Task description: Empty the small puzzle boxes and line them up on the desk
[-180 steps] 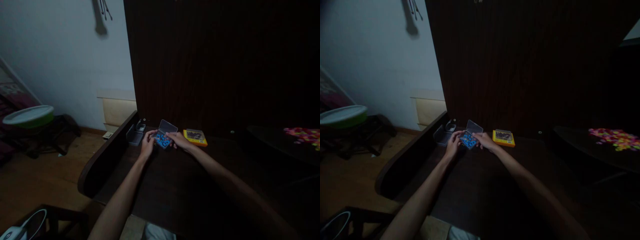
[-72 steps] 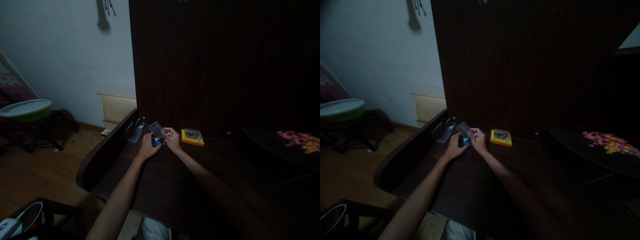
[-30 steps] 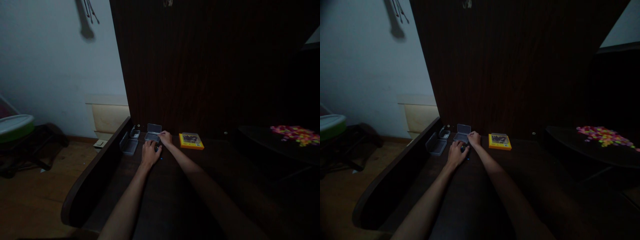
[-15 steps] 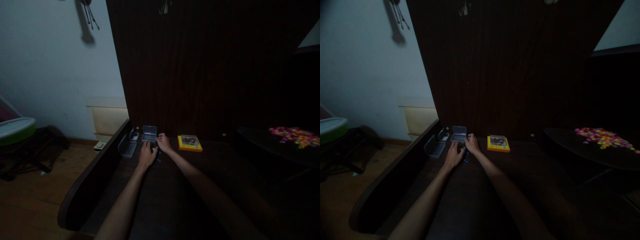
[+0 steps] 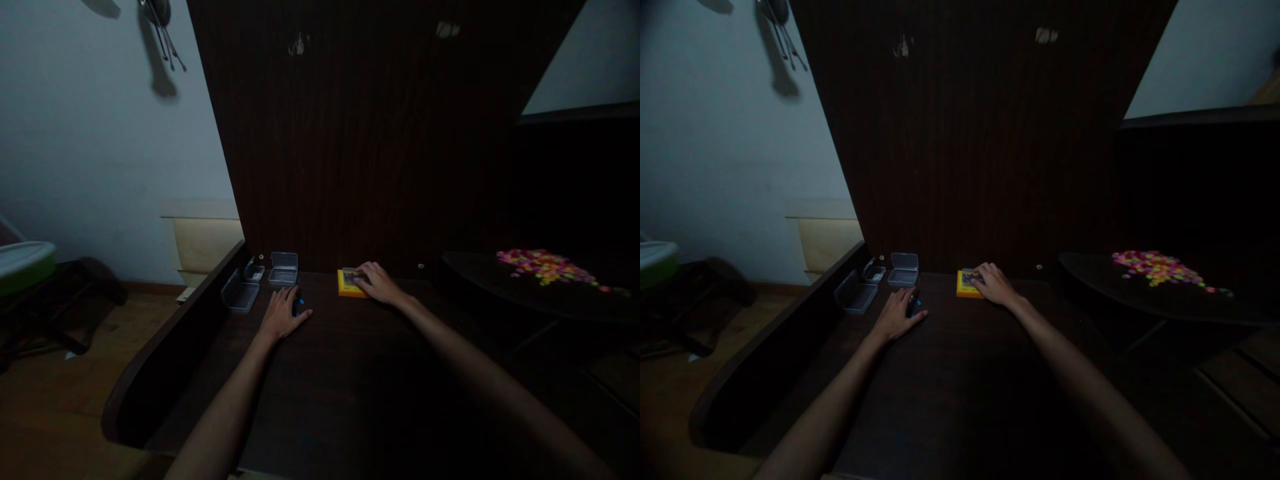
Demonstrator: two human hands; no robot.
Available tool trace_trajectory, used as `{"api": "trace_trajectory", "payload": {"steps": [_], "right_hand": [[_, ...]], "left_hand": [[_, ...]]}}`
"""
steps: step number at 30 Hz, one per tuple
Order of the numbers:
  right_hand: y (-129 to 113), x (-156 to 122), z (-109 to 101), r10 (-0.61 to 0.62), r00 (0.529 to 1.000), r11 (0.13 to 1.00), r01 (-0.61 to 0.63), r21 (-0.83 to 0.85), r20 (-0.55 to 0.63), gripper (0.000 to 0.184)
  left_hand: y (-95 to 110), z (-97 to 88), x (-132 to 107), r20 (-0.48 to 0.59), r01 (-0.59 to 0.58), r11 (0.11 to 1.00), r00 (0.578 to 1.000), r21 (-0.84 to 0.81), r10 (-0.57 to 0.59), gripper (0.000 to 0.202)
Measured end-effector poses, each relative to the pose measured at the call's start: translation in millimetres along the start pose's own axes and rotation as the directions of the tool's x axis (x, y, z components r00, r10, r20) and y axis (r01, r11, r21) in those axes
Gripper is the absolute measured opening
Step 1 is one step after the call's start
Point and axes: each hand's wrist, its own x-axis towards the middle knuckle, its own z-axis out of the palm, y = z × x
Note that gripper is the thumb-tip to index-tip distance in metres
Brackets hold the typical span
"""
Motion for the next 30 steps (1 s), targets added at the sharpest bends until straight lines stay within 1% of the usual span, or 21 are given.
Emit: {"api": "trace_trajectory", "payload": {"steps": [2, 4, 6, 9, 12, 14, 16, 18, 20, 23, 25, 27, 28, 30], "right_hand": [[10, -6, -8, -0.001, 0.998, 0.999, 0.005, -0.051, 0.065, 0.047], [14, -10, -12, 0.022, 0.994, 0.996, -0.013, -0.086, 0.105, 0.063], [15, -10, -13, 0.053, 0.99, 0.993, -0.04, -0.108, 0.127, 0.071], [14, -7, -12, 0.056, 0.986, 0.989, -0.034, -0.142, 0.157, 0.066], [13, -2, -13, 0.043, 0.982, 0.984, -0.009, -0.181, 0.184, 0.057], [12, 0, -18, 0.06, 0.978, 0.982, -0.022, -0.187, 0.199, 0.058], [9, 0, -26, 0.074, 0.974, 0.983, -0.035, -0.18, 0.213, 0.062], [3, -4, -34, 0.055, 0.969, 0.988, -0.018, -0.156, 0.239, 0.064], [-6, -11, -41, 0.009, 0.958, 0.994, 0.024, -0.111, 0.288, 0.064], [-22, -25, -44, -0.045, 0.938, 0.995, 0.071, -0.064, 0.343, 0.07], [-33, -34, -44, -0.081, 0.927, 0.991, 0.112, -0.066, 0.366, 0.069], [-44, -42, -42, -0.109, 0.917, 0.987, 0.147, -0.07, 0.384, 0.064], [-50, -45, -41, -0.116, 0.912, 0.986, 0.155, -0.067, 0.393, 0.062], [-60, -50, -39, -0.131, 0.901, 0.985, 0.166, -0.05, 0.413, 0.06]], "left_hand": [[-1, 2.2, 4, 0.002, -0.025, 1.0, 1.0, -0.011, 0.025, 0.063], [-3, 4.1, 7, -0.025, -0.049, 0.998, 0.999, -0.038, 0.049, 0.053], [-4, 5.1, 8, -0.053, -0.071, 0.995, 0.996, -0.067, 0.067, 0.044], [-5, 3.7, 8, -0.055, -0.087, 0.993, 0.995, -0.081, 0.083, 0.039], [-3, 0.2, 6, -0.002, -0.092, 0.995, 0.996, -0.05, 0.092, 0.043], [-2, -1.0, 5, 0.034, -0.107, 0.994, 0.994, -0.027, 0.107, 0.043], [-3, -0.4, 5, 0.042, -0.116, 0.993, 0.992, -0.015, 0.116, 0.04], [-5, 1.5, 6, 0.032, -0.11, 0.994, 0.993, -0.015, 0.111, 0.037], [-7, 3.0, 7, 0.019, -0.106, 0.994, 0.994, -0.027, 0.107, 0.036], [-6, 1.4, 6, -0.056, -0.118, 0.991, 0.992, -0.066, 0.115, 0.034], [0, -1.9, 1, -0.129, -0.136, 0.986, 0.984, -0.094, 0.123, 0.037], [9, -5.0, -6, -0.169, -0.161, 0.979, 0.976, -0.128, 0.139, 0.041], [14, -5.9, -10, -0.167, -0.176, 0.973, 0.974, -0.15, 0.15, 0.044], [26, -5.8, -19, -0.121, -0.2, 0.959, 0.976, -0.203, 0.178, 0.058]]}}
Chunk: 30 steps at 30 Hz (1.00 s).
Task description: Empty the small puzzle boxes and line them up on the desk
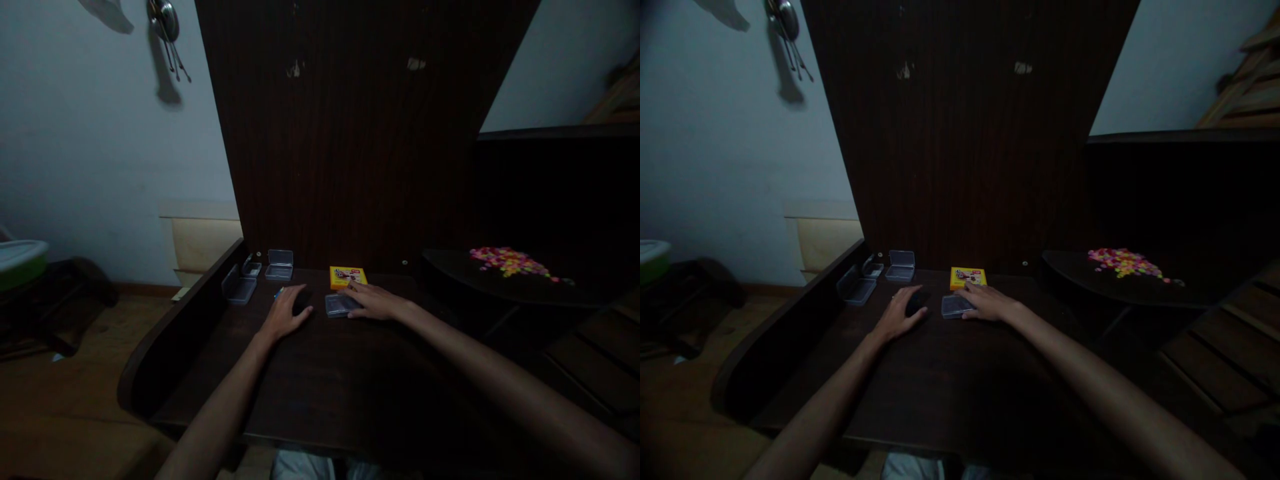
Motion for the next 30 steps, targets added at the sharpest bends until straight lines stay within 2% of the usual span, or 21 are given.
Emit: {"api": "trace_trajectory", "payload": {"steps": [3, 6, 8, 13, 16, 21, 26, 30], "right_hand": [[-13, -1, 5, -0.054, 0.998, 0.999, 0.054, 0.01, 0.018, 0.056], [-22, 0, 13, -0.106, 0.994, 0.994, 0.106, -0.01, 0.006, 0.053], [-27, 1, 19, -0.137, 0.99, 0.99, 0.135, -0.048, -0.034, 0.052], [-37, 9, 29, -0.252, 0.959, 0.959, 0.23, -0.166, -0.131, 0.047], [-44, 16, 33, -0.322, 0.942, 0.913, 0.282, -0.296, -0.095, 0.046], [-50, 27, 45, -0.404, 0.914, 0.763, 0.323, -0.56, -0.024, 0.057], [-42, 31, 55, -0.475, 0.88, 0.655, 0.345, -0.672, -0.011, 0.05], [-37, 33, 57, -0.525, 0.85, 0.606, 0.35, -0.715, -0.03, 0.043]], "left_hand": [[15, 5.6, -5, 0.122, -0.007, 0.997, 0.992, -0.075, 0.016, 0.085], [20, 9.3, -6, 0.213, -0.004, 0.997, 0.977, -0.079, 0.021, 0.097], [21, 10.2, -5, 0.224, -0.023, 0.998, 0.974, -0.059, 0.036, 0.093], [18, 14.4, -5, 0.205, -0.084, 0.996, 0.975, -0.018, 0.086, 0.069], [15, 18.3, -5, 0.197, -0.074, 0.995, 0.977, -0.061, 0.085, 0.064], [8, 21.2, -4, 0.158, -0.067, 0.982, 0.983, -0.178, 0.096, 0.057], [1, 23.2, -1, 0.117, -0.008, 0.953, 0.992, -0.302, 0.046, 0.06], [-2, 25.4, 0, 0.13, 0.042, 0.924, 0.991, -0.38, 0.009, 0.062]]}}
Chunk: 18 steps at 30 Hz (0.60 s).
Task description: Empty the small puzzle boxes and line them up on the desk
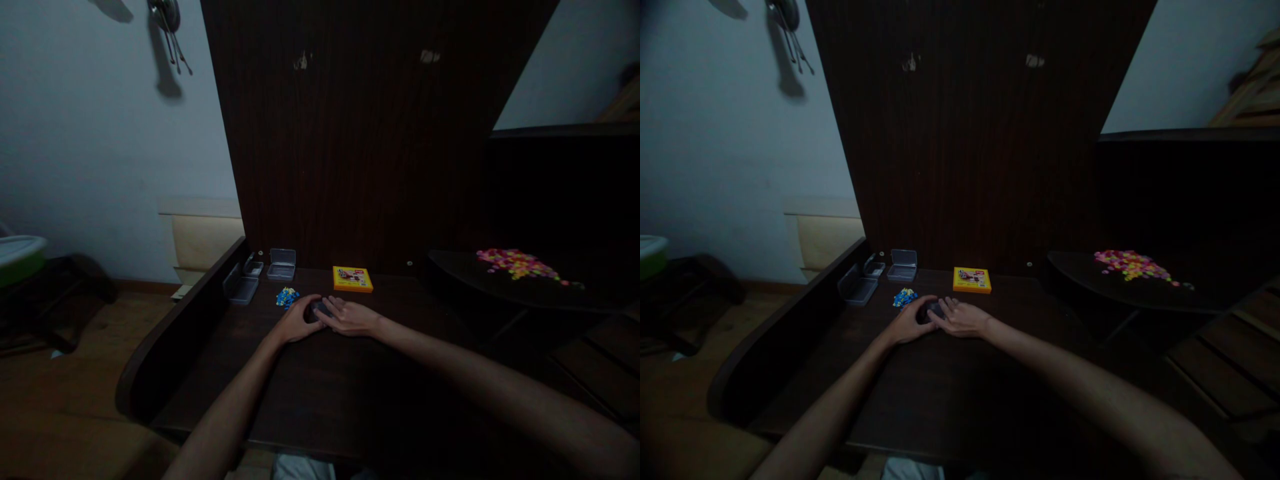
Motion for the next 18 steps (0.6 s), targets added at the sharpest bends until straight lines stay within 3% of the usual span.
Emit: {"api": "trace_trajectory", "payload": {"steps": [7, 18], "right_hand": [[-1, 2, -2, 0.007, 1.0, 1.0, -0.007, -0.008, -0.03, 0.041], [-9, 8, -14, 0.102, 0.994, 0.993, -0.104, 0.059, 0.049, 0.04]], "left_hand": [[7, -2.4, 2, 0.006, 0.024, 0.999, 1.0, -0.029, -0.024, 0.062], [3, -2.4, 3, 0.033, 0.042, 0.99, 0.999, -0.132, -0.038, 0.064]]}}
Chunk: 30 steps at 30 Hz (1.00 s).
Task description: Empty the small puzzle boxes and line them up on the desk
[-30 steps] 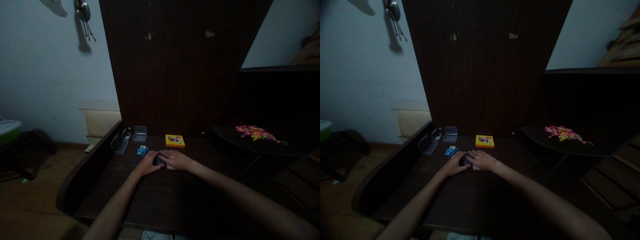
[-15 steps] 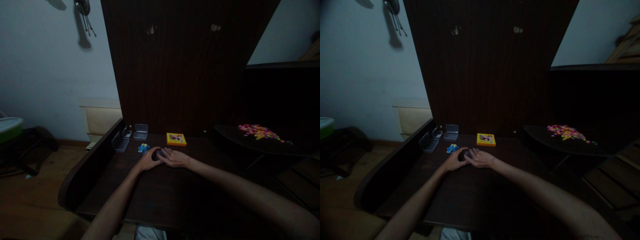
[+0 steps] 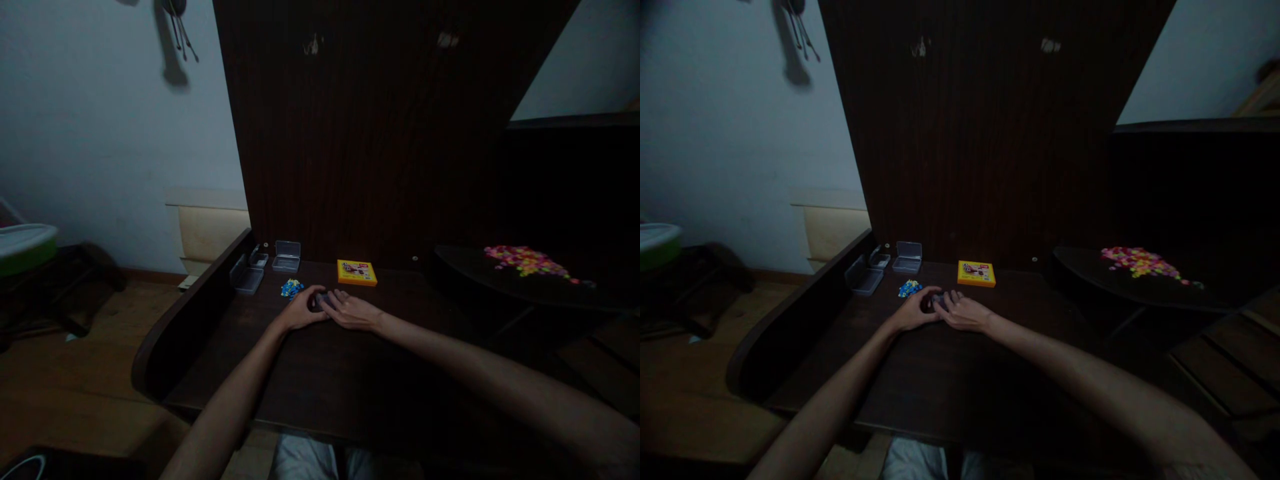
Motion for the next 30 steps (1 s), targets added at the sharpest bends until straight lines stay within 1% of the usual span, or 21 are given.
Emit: {"api": "trace_trajectory", "payload": {"steps": [3, 5, 7, 8, 10, 12, 13, 15, 16, 17, 18, 19, 21, 22, 23, 24, 25, 26, 27, 28, 30], "right_hand": [[0, 3, -7, 0.019, 0.998, 0.998, -0.023, 0.065, 0.062, 0.039], [3, 4, -15, 0.031, 0.994, 0.988, -0.047, 0.144, 0.106, 0.041], [8, 3, -22, 0.067, 0.988, 0.965, -0.1, 0.242, 0.141, 0.042], [11, 3, -26, 0.102, 0.982, 0.946, -0.144, 0.292, 0.156, 0.043], [17, 2, -30, 0.21, 0.961, 0.884, -0.265, 0.386, 0.178, 0.044], [24, 3, -32, 0.354, 0.921, 0.786, -0.386, 0.483, 0.161, 0.041], [27, 5, -32, 0.426, 0.895, 0.724, -0.426, 0.543, 0.133, 0.039], [33, 9, -30, 0.562, 0.824, 0.577, -0.453, 0.68, 0.071, 0.032], [35, 12, -29, 0.623, 0.78, 0.487, -0.444, 0.752, 0.057, 0.03], [37, 16, -28, 0.679, 0.731, 0.378, -0.428, 0.821, 0.068, 0.027], [40, 19, -27, 0.728, 0.678, 0.247, -0.405, 0.88, 0.107, 0.025], [42, 23, -27, 0.763, 0.623, 0.096, -0.375, 0.922, 0.174, 0.023], [47, 27, -27, 0.769, 0.537, -0.223, -0.282, 0.933, 0.346, 0.02], [49, 29, -27, 0.742, 0.516, -0.366, -0.225, 0.903, 0.429, 0.018], [51, 30, -27, 0.699, 0.515, -0.485, -0.169, 0.858, 0.496, 0.017], [53, 30, -27, 0.648, 0.531, -0.58, -0.121, 0.806, 0.546, 0.016], [54, 31, -27, 0.598, 0.554, -0.651, -0.085, 0.754, 0.579, 0.016], [53, 32, -26, 0.563, 0.568, -0.698, -0.062, 0.713, 0.6, 0.017], [52, 33, -26, 0.548, 0.569, -0.722, -0.049, 0.69, 0.613, 0.02], [50, 36, -24, 0.554, 0.558, -0.724, -0.043, 0.688, 0.618, 0.023], [44, 41, -22, 0.603, 0.532, -0.681, -0.045, 0.731, 0.594, 0.03]], "left_hand": [[0, -0.8, -1, 0.019, 0.005, 1.0, 1.0, -0.005, -0.005, 0.063], [1, -1.0, -1, 0.022, 0.006, 1.0, 1.0, -0.009, -0.006, 0.067], [3, -1.1, -2, 0.017, 0.008, 1.0, 1.0, -0.013, -0.008, 0.073], [4, -1.3, -2, 0.019, 0.01, 1.0, 1.0, -0.018, -0.009, 0.075], [6, -2.1, -1, 0.021, 0.018, 0.999, 1.0, -0.049, -0.017, 0.076], [7, -3.5, 0, 0.009, 0.036, 0.991, 0.999, -0.131, -0.035, 0.076], [8, -4.3, 0, -0.002, 0.049, 0.979, 0.999, -0.197, -0.05, 0.076], [9, -6.3, 2, -0.021, 0.077, 0.927, 0.996, -0.366, -0.091, 0.075], [11, -7.4, 2, -0.028, 0.087, 0.885, 0.993, -0.457, -0.112, 0.075], [12, -8.9, 3, -0.034, 0.093, 0.837, 0.991, -0.539, -0.132, 0.076], [14, -10.6, 3, -0.043, 0.094, 0.79, 0.988, -0.605, -0.151, 0.076], [16, -12.8, 3, -0.059, 0.09, 0.752, 0.984, -0.653, -0.168, 0.076], [19, -18.1, 3, -0.109, 0.068, 0.71, 0.974, -0.701, -0.201, 0.076], [20, -21.1, 3, -0.14, 0.056, 0.704, 0.966, -0.708, -0.218, 0.074], [21, -24.2, 3, -0.173, 0.044, 0.702, 0.956, -0.711, -0.235, 0.071], [21, -27.1, 3, -0.205, 0.034, 0.702, 0.946, -0.711, -0.253, 0.068], [21, -29.8, 3, -0.234, 0.025, 0.701, 0.934, -0.712, -0.271, 0.064], [20, -32.1, 3, -0.26, 0.02, 0.7, 0.921, -0.713, -0.291, 0.061], [19, -33.9, 3, -0.282, 0.018, 0.701, 0.908, -0.713, -0.311, 0.057], [18, -35.2, 3, -0.302, 0.02, 0.703, 0.894, -0.711, -0.331, 0.054], [15, -36.5, 4, -0.337, 0.025, 0.708, 0.867, -0.706, -0.366, 0.051]]}}
